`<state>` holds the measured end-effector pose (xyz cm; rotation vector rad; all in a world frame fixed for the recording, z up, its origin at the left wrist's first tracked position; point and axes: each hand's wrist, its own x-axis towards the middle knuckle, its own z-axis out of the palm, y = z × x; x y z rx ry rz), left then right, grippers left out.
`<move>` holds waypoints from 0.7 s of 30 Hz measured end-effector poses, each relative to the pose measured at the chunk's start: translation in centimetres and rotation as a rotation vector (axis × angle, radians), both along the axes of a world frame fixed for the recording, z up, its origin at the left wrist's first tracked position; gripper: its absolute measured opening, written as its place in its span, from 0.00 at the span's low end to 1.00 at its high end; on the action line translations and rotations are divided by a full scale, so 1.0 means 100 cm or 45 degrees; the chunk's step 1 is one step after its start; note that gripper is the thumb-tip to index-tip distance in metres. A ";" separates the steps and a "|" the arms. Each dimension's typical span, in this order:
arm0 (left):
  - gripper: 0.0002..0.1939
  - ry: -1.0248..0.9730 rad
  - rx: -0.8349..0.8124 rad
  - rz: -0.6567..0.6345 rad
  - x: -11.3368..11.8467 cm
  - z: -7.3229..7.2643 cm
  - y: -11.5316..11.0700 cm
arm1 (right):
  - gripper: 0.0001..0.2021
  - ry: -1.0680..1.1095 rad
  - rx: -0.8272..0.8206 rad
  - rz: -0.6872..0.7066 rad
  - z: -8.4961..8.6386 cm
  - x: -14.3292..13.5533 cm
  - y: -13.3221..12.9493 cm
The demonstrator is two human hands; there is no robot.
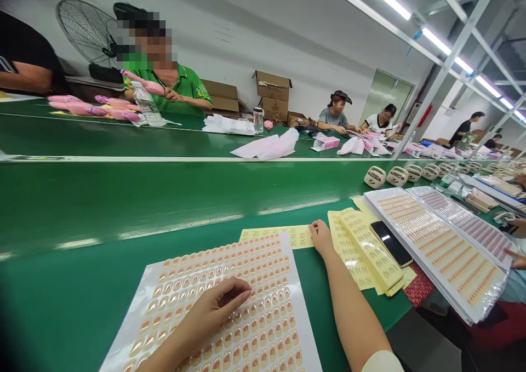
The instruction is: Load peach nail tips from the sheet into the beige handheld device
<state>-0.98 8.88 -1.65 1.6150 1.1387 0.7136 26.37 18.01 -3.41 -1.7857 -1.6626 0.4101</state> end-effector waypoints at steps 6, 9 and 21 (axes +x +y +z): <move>0.15 -0.020 -0.024 -0.005 -0.001 0.000 0.000 | 0.17 -0.031 -0.008 0.111 0.006 -0.007 -0.007; 0.15 -0.030 -0.035 -0.010 -0.001 -0.001 -0.001 | 0.17 -0.071 -0.099 0.167 0.006 -0.017 -0.011; 0.16 -0.079 0.058 0.025 0.005 -0.006 0.003 | 0.25 -0.111 -0.328 0.020 0.029 -0.026 -0.048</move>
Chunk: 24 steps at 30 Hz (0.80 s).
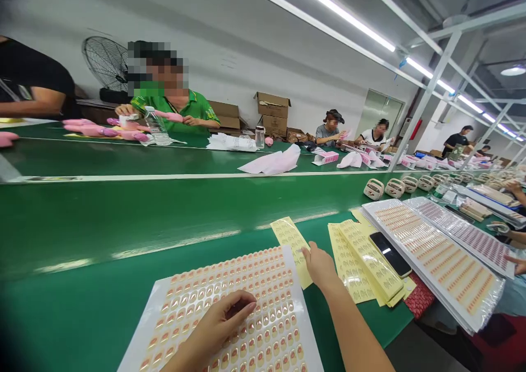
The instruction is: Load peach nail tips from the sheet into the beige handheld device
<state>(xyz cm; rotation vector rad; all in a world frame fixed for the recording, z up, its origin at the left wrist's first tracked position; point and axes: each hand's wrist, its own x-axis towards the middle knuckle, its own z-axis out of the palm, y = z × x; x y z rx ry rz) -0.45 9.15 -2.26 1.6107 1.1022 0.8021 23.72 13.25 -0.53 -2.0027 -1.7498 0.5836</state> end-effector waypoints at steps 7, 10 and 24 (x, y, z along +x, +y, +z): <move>0.15 0.007 -0.012 -0.016 0.001 0.001 0.000 | 0.23 0.123 -0.043 0.233 0.004 -0.005 -0.028; 0.15 0.012 -0.008 -0.014 0.001 0.002 0.000 | 0.26 0.302 -0.111 0.215 0.000 -0.002 -0.045; 0.15 -0.016 -0.020 -0.008 0.002 0.001 0.000 | 0.17 0.958 0.395 -0.121 0.022 -0.016 0.004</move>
